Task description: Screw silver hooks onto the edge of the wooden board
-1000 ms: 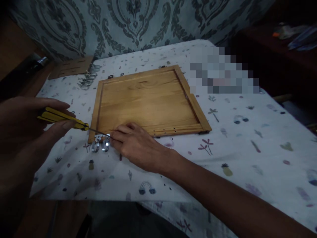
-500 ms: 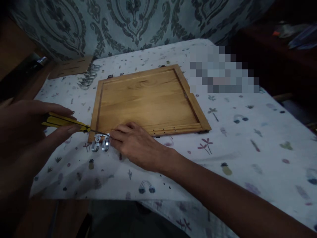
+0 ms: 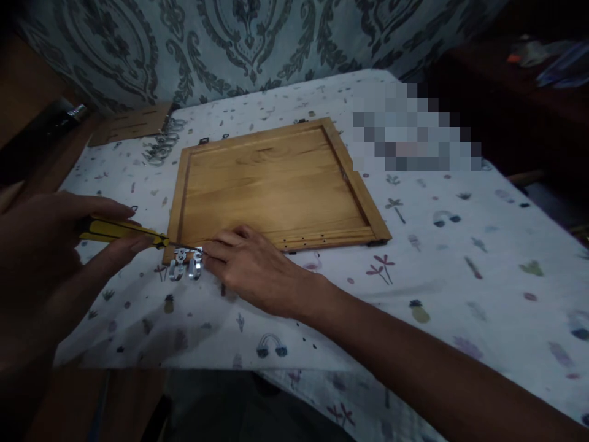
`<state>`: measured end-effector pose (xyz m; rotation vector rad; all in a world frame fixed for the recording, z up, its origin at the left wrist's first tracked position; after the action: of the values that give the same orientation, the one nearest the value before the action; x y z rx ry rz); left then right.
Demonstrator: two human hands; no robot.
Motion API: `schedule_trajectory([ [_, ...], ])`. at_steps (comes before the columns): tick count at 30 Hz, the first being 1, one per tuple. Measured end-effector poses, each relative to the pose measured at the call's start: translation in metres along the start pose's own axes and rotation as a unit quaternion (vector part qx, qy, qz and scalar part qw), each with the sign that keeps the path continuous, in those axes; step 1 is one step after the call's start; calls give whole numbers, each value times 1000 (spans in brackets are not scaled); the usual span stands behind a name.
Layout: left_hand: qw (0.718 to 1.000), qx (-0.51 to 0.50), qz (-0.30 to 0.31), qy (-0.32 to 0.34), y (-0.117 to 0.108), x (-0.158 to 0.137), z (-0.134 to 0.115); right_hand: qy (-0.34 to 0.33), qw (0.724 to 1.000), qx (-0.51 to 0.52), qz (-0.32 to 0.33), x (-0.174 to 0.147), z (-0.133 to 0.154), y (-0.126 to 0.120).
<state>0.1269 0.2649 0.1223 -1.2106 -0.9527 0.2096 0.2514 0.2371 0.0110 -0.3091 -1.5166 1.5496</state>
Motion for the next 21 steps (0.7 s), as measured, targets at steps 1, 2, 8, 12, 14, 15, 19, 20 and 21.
schedule_trajectory([
  [1, 1000, -2, 0, 3, 0, 1, -1, -1, 1000, 1, 0, 0, 0, 0],
  [2, 1000, -8, 0, 2, 1, 3, -1, -3, 1000, 2, 1, 0, 0, 0],
  [8, 992, -124, -17, -8, 5, 13, 4, -3, 1000, 8, 3, -1, 0, -1],
  [12, 990, -135, -25, 29, 4, 18, 1, -5, 1000, 8, 5, 0, 0, -2],
  [14, 990, -134, -12, 40, 5, 19, 0, -2, 1000, 7, 7, 1, 0, -2],
  [15, 990, -134, -6, 42, 5, 20, 0, 0, 1000, 7, 8, 1, 0, -2],
  [19, 992, -120, -2, 41, 3, 19, 1, -2, 1000, 7, 4, 1, 1, -1],
  [20, 994, -107, -5, 37, 2, 19, 1, -2, 1000, 7, 6, 1, 1, -1],
  [21, 995, -93, -10, 35, 1, 18, 2, -1, 1000, 5, 9, 0, 0, 0],
])
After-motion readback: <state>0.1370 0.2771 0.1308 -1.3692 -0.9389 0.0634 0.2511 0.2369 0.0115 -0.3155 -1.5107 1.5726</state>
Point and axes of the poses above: each hand's wrist, its own x-axis towards the middle knuckle, its own y-axis out of the palm, z = x × y, the point moved 8 cm from there along x, towards the middle knuckle, and after that the axes turned 13 degrees about y, right-handed, at the moved point
